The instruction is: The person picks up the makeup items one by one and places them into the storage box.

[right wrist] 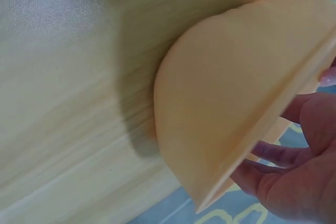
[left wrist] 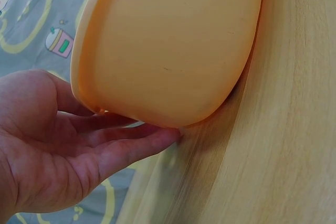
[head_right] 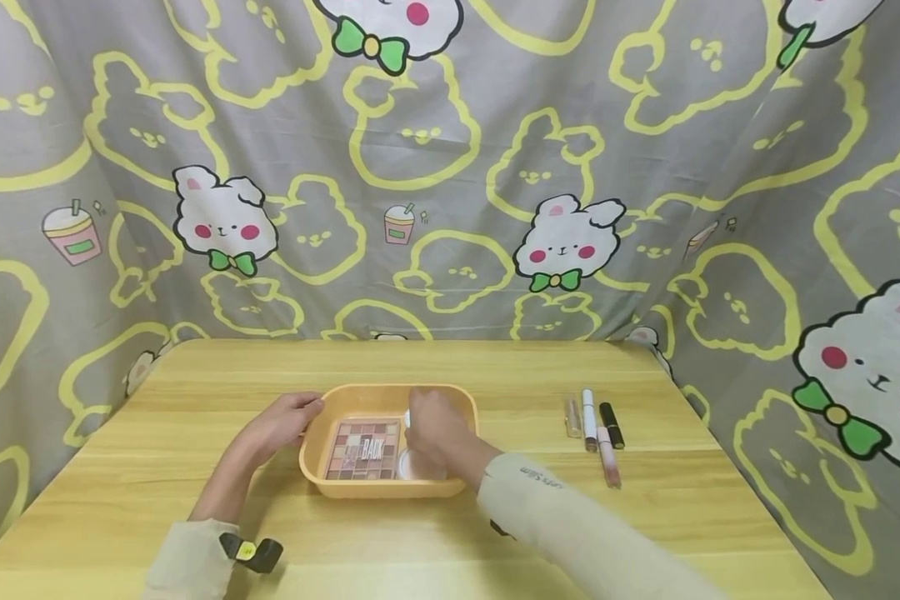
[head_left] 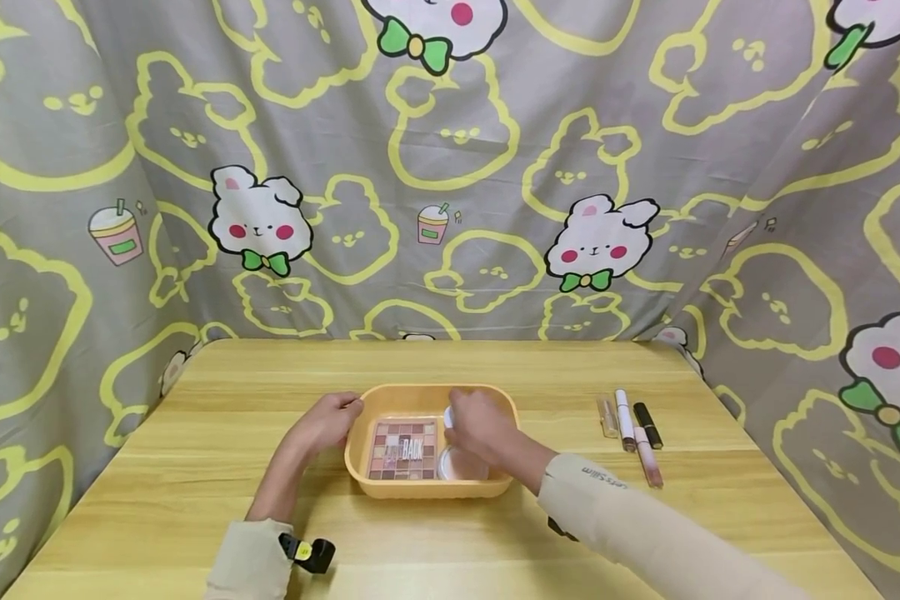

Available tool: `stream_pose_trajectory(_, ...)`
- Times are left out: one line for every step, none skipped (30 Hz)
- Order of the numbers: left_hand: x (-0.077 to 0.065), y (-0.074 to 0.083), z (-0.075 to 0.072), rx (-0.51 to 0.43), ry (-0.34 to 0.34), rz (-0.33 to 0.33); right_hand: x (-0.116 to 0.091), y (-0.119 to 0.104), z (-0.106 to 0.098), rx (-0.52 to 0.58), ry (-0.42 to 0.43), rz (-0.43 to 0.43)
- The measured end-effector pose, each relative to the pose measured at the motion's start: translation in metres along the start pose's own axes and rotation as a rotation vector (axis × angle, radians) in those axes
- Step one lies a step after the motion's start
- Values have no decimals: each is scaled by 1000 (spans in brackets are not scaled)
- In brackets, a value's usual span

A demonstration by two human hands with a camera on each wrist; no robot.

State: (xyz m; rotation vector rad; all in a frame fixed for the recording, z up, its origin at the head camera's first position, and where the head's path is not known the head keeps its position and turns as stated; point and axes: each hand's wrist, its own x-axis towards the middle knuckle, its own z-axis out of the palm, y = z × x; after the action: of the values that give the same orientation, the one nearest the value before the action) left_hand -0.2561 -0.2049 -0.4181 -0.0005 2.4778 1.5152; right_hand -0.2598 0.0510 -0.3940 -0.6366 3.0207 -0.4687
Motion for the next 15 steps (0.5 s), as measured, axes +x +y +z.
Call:
stream_pose_trajectory(0,0,0,1,2,-1,0,0,1,16,-1,-6)
stream_pose_trajectory(0,0,-1,0,3,-3,0,0,2,32,1,-13)
stream_pose_trajectory(0,0,-1,-1,0,-2,1,-1,3,52,2,-17)
stream_pose_trajectory(0,0,-1,0,-2,-3,2,0,4,56,8,-25)
stream_pose_trajectory(0,0,-1,-1,-4,-3,2,0,5,62,10,-30)
stream_pose_trajectory(0,0,-2,-2,-5,-5,3,0,6,67,12,-36)
stream_pose_trajectory(0,0,-2,-2,-3,-8,4,0,7,68,16,-43)
stream_pose_trajectory(0,0,-2,0,-6,-9,5,-1,8,68,19,-48)
stream_pose_trajectory(0,0,-2,5,-6,-9,5,-1,8,70,19,-48)
stream_pose_trajectory(0,0,-2,9,-7,-10,6,-1,9,68,20,-47)
stream_pose_trajectory(0,0,-2,10,-8,-10,6,-2,9,70,17,-42)
stream_pose_trajectory(0,0,-2,13,-9,-10,6,-2,10,71,15,-35)
stream_pose_trajectory(0,0,-2,13,-10,-9,6,-2,11,72,13,-29)
stream_pose_trajectory(0,1,-2,13,-10,-9,7,-3,11,73,8,-19)
stream_pose_trajectory(0,1,-2,19,-10,-7,6,-3,11,72,4,-13)
